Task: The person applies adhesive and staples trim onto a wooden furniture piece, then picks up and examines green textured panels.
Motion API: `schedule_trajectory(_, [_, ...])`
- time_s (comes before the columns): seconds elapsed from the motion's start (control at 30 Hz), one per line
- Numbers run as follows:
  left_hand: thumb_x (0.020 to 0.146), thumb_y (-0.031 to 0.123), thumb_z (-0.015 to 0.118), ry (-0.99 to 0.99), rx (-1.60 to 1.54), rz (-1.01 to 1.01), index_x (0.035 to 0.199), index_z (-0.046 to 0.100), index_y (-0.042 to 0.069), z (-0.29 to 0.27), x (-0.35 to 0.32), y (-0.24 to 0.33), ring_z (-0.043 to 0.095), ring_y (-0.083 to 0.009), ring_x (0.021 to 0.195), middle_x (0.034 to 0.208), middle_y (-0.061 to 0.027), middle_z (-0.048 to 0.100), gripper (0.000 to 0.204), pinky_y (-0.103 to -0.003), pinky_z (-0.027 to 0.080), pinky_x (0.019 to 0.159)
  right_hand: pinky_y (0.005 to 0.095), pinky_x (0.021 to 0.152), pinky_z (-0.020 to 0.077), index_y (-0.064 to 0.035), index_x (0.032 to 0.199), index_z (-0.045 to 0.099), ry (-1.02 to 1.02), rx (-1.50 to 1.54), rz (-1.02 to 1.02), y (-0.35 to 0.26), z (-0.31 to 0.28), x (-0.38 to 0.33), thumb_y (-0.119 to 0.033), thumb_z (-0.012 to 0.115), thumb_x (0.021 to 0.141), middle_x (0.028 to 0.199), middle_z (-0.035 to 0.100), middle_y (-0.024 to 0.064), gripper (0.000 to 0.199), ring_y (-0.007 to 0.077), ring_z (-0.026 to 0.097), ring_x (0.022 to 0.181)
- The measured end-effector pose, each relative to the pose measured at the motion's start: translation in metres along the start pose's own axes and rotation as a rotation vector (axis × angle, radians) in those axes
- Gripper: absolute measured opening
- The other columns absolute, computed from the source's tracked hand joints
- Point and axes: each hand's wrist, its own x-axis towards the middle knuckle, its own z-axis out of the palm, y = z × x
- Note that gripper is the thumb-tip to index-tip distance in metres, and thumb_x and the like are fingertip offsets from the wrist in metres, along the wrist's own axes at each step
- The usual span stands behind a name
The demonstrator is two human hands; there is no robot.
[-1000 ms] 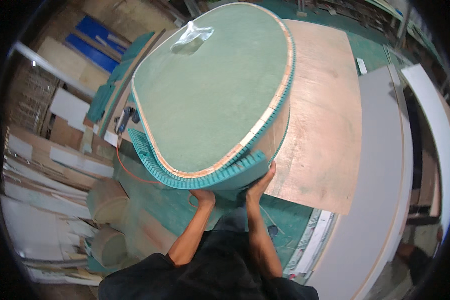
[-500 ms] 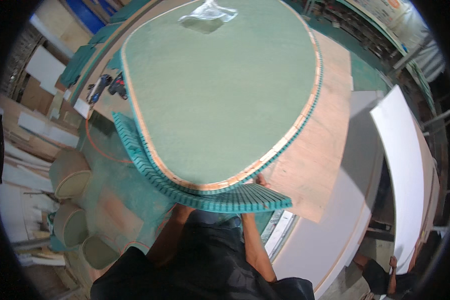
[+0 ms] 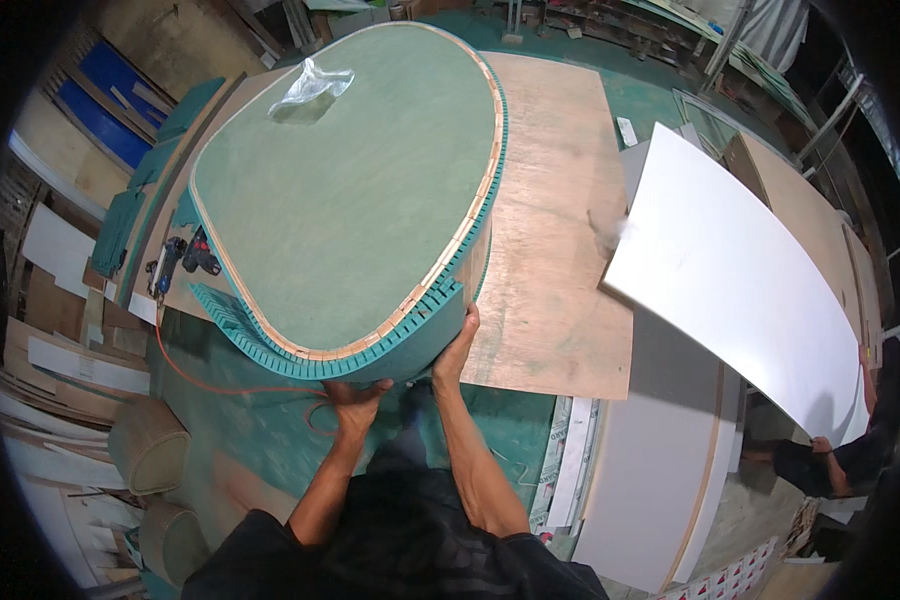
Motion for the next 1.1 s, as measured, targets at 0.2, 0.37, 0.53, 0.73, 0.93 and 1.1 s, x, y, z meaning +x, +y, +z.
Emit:
schedule_trajectory(0.2, [0.069,0.055,0.089,0.109,-0.103,0.047,0.147,0.028,-0.001,-0.002,0.006,0.000,0.042,-0.0360,0.132,0.144,-0.0247,0.036,0.114,-0.049,0.034,0.110,0.0380,0.115,0.0320,0.0026,0.151,0.034,0.039,0.021,-0.033,0.004,-0.001,0.003,-0.053,0.024,0.108,0.150,0.040,0.0208,0.071,0.0288,0.040,0.137])
schedule_trajectory(0.37, [0.075,0.034,0.091,0.209,-0.293,-0.052,0.148,0.028,-0.003,-0.035,-0.014,-0.062,0.043,-0.0368,0.131,0.141,-0.0212,0.039,0.103,-0.049,0.032,0.113,0.0337,0.107,0.0403,-0.0031,0.142,0.046,0.101,0.142,0.003,0.006,0.015,-0.004,-0.047,0.026,0.110,0.129,0.056,0.0093,0.058,0.0196,0.053,0.119])
schedule_trajectory(0.53, [0.082,0.029,0.085,-0.028,-0.206,-0.018,0.151,0.029,-0.002,-0.099,0.027,-0.125,0.032,-0.0385,0.144,0.153,-0.0267,0.031,0.095,-0.050,0.028,0.117,0.0321,0.104,0.0430,-0.0033,0.146,0.046,0.130,0.169,-0.051,0.040,-0.026,0.015,-0.041,0.028,0.110,0.128,0.059,0.0090,0.055,0.0171,0.055,0.116])
schedule_trajectory(0.73, [0.079,0.016,0.081,-0.187,-0.367,-0.014,0.126,0.044,-0.002,-0.171,0.071,-0.046,0.053,-0.0257,0.107,0.115,-0.0117,0.049,0.062,-0.041,0.044,0.099,0.0303,0.100,0.0447,-0.0037,0.141,0.051,0.234,0.106,0.032,-0.002,0.007,-0.010,-0.043,0.028,0.110,0.122,0.061,0.0072,0.056,0.0161,0.057,0.112])
schedule_trajectory(0.93, [0.081,0.018,0.080,-0.564,-0.237,0.391,0.095,0.070,0.003,-0.222,0.069,-0.070,0.069,-0.0278,0.078,0.085,-0.0134,0.070,0.022,-0.036,0.054,0.069,0.0306,0.101,0.0441,-0.0033,0.142,0.051,0.258,-0.003,0.001,-0.008,-0.002,-0.031,-0.045,0.028,0.109,0.122,0.061,0.0081,0.058,0.0167,0.057,0.112])
schedule_trajectory(1.1, [0.072,0.027,0.087,-0.771,-0.333,0.397,0.104,0.072,0.004,-0.232,0.055,-0.077,0.072,-0.0281,0.085,0.093,-0.0134,0.073,0.043,-0.034,0.055,0.075,0.0308,0.102,0.0436,-0.0030,0.143,0.050,0.236,-0.062,-0.004,-0.009,0.002,-0.032,-0.047,0.027,0.109,0.122,0.062,0.0088,0.060,0.0171,0.057,0.113])
